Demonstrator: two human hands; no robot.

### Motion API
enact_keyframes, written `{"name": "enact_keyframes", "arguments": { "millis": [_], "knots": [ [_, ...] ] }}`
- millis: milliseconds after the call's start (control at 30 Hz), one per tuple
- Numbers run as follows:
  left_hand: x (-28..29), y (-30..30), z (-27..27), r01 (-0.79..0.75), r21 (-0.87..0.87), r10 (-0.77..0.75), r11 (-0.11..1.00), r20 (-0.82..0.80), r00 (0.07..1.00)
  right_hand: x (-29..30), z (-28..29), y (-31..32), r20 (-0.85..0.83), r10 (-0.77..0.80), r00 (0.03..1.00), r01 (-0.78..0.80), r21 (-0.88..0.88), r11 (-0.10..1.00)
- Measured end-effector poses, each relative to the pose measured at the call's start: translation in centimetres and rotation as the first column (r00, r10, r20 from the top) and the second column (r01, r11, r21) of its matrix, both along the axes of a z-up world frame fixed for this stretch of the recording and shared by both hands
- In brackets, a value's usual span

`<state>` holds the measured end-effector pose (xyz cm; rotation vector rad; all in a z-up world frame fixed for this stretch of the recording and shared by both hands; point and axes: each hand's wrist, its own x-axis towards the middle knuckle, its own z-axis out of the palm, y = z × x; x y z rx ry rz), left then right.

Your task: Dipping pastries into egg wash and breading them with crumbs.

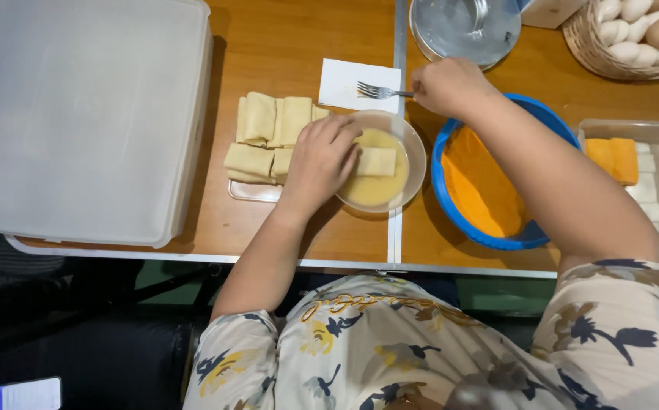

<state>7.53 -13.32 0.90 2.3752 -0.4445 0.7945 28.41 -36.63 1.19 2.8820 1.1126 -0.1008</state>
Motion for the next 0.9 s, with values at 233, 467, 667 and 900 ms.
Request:
{"name": "enact_keyframes", "arguments": {
  "millis": [233, 467, 667, 900],
  "knots": [
    [0.2, -0.3, -0.8, 0.065, 0.036, -0.064, 0.997, -0.017, 0.998, 3.3, -3.9, 1.6, 0.042, 0.127, 0.991, -0.123, -0.086, 0.989],
    [0.3, -0.7, -0.9, 0.192, 0.041, -0.187, 0.980, -0.100, 0.977, 4.7, -5.7, 2.8, 0.015, 0.126, 0.992, -0.123, -0.145, 0.982],
    [0.5, -0.8, -1.5, 0.215, 0.073, -0.207, 0.974, -0.107, 0.972, 4.3, -3.6, 3.3, -0.105, 0.078, 0.991, -0.094, -0.157, 0.983],
    [0.6, -0.8, -1.6, 0.190, 0.082, -0.181, 0.978, -0.108, 0.977, 3.1, 2.2, 1.4, -0.136, 0.147, 0.980, -0.123, 0.175, 0.977]
  ]
}}
